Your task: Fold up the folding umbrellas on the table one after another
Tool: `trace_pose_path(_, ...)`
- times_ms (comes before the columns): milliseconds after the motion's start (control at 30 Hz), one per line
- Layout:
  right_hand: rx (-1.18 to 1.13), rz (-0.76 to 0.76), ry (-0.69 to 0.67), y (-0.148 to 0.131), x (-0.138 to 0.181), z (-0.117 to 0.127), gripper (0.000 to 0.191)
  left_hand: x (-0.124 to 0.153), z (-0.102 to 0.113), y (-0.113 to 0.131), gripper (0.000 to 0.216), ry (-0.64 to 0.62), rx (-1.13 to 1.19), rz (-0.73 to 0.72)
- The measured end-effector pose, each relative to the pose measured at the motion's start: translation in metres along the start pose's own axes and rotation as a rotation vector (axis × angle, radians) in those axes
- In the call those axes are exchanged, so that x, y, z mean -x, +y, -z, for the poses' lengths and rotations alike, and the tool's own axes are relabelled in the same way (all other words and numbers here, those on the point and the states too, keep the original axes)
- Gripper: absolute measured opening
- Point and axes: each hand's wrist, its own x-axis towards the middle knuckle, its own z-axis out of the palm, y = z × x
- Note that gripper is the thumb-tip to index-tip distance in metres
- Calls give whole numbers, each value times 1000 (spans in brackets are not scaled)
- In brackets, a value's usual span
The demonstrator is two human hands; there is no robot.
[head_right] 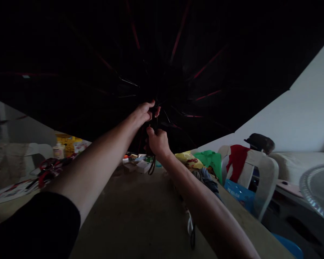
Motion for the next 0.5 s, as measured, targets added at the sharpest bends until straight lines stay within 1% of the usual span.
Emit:
trace_pose_path(100,-21,-16,1,-4,3,1,24,2,-3,2,19,-27,11,-15)
trace_pose_path(200,-46,-41,9,-9,1,5,23,6,-7,-2,18,-36,1,-24)
trace_pose_path(267,-89,-42,20,-13,-5,8,24,13,-11,-7,17,-77,-33,-8)
trace_pose_path(367,-155,-3,71,-18,-18,15,26,24,-17,-18,14,-155,-101,46)
trace_pose_path(433,-172,21,106,-21,-25,20,25,31,-20,-27,17,-165,-166,89)
trace_pose_path(500,-183,21,102,-21,-29,26,23,36,-22,-35,22,-155,-216,103)
